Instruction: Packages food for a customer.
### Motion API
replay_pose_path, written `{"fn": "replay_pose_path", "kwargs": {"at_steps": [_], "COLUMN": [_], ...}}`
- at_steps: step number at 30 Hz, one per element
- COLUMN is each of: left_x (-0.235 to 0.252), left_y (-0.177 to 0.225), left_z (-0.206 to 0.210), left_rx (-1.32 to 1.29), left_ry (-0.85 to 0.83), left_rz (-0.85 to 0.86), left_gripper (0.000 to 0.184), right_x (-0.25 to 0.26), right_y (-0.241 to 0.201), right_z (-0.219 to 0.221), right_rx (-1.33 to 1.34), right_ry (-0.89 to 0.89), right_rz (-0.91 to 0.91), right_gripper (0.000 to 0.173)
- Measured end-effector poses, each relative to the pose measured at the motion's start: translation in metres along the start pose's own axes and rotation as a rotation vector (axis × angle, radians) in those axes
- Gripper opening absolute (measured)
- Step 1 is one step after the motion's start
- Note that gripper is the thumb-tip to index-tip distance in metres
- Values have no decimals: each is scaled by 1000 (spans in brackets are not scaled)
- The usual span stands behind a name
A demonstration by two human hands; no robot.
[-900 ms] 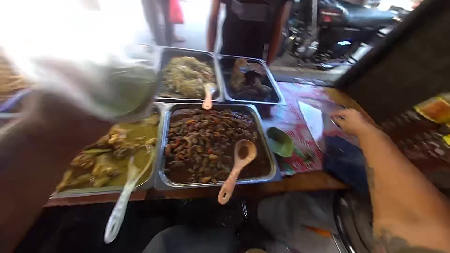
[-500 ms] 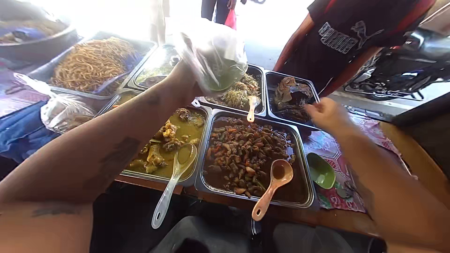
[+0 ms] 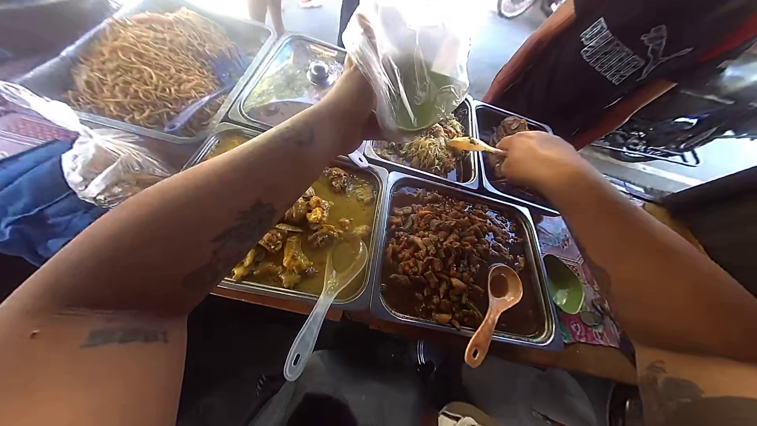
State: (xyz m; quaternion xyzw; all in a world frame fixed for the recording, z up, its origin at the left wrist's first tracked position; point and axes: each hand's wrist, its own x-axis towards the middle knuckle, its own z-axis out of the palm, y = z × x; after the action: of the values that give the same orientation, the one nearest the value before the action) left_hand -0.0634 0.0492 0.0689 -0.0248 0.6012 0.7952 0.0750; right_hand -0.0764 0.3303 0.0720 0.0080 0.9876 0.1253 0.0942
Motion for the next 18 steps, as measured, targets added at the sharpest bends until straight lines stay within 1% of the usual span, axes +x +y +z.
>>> {"fn": "replay_pose_path", "kwargs": {"at_steps": [2, 4, 6, 8, 10, 12, 14, 16, 18], "left_x": [-2, -2, -2, -3, -2, -1, 1, 2, 5], "left_y": [3, 4, 5, 3, 3, 3, 5, 2, -2], "left_z": [-2, -2, 0, 5, 10, 13, 14, 14, 14], "left_rx": [5, 12, 11, 19, 30, 30, 2, -24, -29], "left_ry": [13, 11, -8, -11, -17, -30, -40, -32, -33], "left_rz": [-8, -10, -15, -15, -21, -16, -18, -29, -30], "left_gripper": [45, 45, 45, 44, 46, 45, 44, 41, 44], "right_x": [-16, -22, -12, 11, 28, 24, 13, 14, 29], "right_y": [-4, -14, -31, -41, -36, -22, -13, -18, -22], "right_z": [-7, -3, 9, 25, 28, 14, 1, 10, 27], "right_rx": [5, 3, 5, 44, 89, 83, 30, 46, 106], "right_ry": [13, 28, 59, 93, 109, 101, 101, 97, 102], "right_rz": [-57, -128, -149, -168, -192, -192, -149, -124, -181], "right_gripper": [28, 33, 33, 34, 36, 34, 31, 30, 31]}}
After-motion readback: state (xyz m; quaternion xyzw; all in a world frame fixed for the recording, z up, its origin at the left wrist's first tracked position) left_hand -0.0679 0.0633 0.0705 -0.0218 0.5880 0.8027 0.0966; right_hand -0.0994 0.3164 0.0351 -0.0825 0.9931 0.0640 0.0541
